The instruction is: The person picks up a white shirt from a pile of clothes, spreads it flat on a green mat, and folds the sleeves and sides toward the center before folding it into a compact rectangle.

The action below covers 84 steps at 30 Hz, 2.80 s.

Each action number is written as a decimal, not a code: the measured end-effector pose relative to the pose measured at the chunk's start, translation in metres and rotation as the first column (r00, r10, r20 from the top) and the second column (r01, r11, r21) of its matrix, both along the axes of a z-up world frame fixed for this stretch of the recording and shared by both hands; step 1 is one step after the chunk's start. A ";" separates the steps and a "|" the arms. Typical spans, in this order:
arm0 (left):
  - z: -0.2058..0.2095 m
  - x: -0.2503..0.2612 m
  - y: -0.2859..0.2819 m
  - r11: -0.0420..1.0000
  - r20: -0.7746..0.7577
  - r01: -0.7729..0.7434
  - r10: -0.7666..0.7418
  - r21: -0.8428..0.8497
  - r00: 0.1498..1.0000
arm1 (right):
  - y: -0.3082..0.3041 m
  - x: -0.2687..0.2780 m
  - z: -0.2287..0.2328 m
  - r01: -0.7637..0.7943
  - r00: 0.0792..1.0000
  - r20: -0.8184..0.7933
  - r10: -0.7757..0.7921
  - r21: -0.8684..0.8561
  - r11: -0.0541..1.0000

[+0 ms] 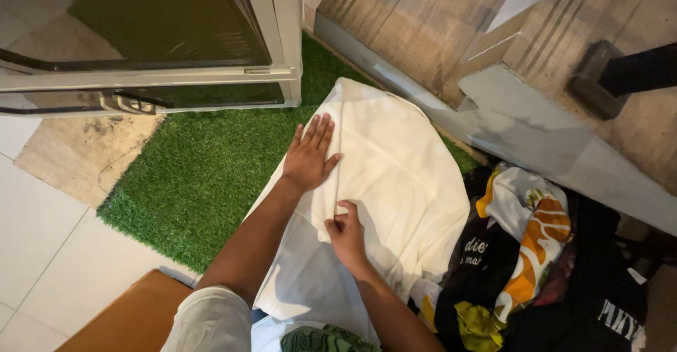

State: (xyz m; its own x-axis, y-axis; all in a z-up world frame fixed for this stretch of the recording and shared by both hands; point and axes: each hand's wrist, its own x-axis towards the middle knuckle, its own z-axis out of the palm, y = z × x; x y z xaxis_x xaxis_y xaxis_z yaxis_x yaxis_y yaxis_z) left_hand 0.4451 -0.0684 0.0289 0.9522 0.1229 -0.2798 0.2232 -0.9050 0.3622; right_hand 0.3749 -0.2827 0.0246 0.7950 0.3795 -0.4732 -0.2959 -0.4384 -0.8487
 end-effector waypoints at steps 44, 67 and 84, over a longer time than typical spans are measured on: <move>-0.050 0.152 0.054 0.849 0.338 -0.186 0.385 -0.494 0.859 | -0.004 0.005 0.007 -0.198 0.967 0.084 0.240 -0.346 0.917; 0.010 -0.050 0.016 0.901 0.077 -0.420 0.429 -0.107 0.900 | -0.013 0.016 -0.007 -0.216 0.937 0.260 0.233 -0.093 0.972; 0.021 -0.079 0.013 0.815 -0.228 -0.579 0.567 0.020 0.791 | -0.012 0.019 0.002 -0.241 0.950 0.166 0.266 -0.157 0.958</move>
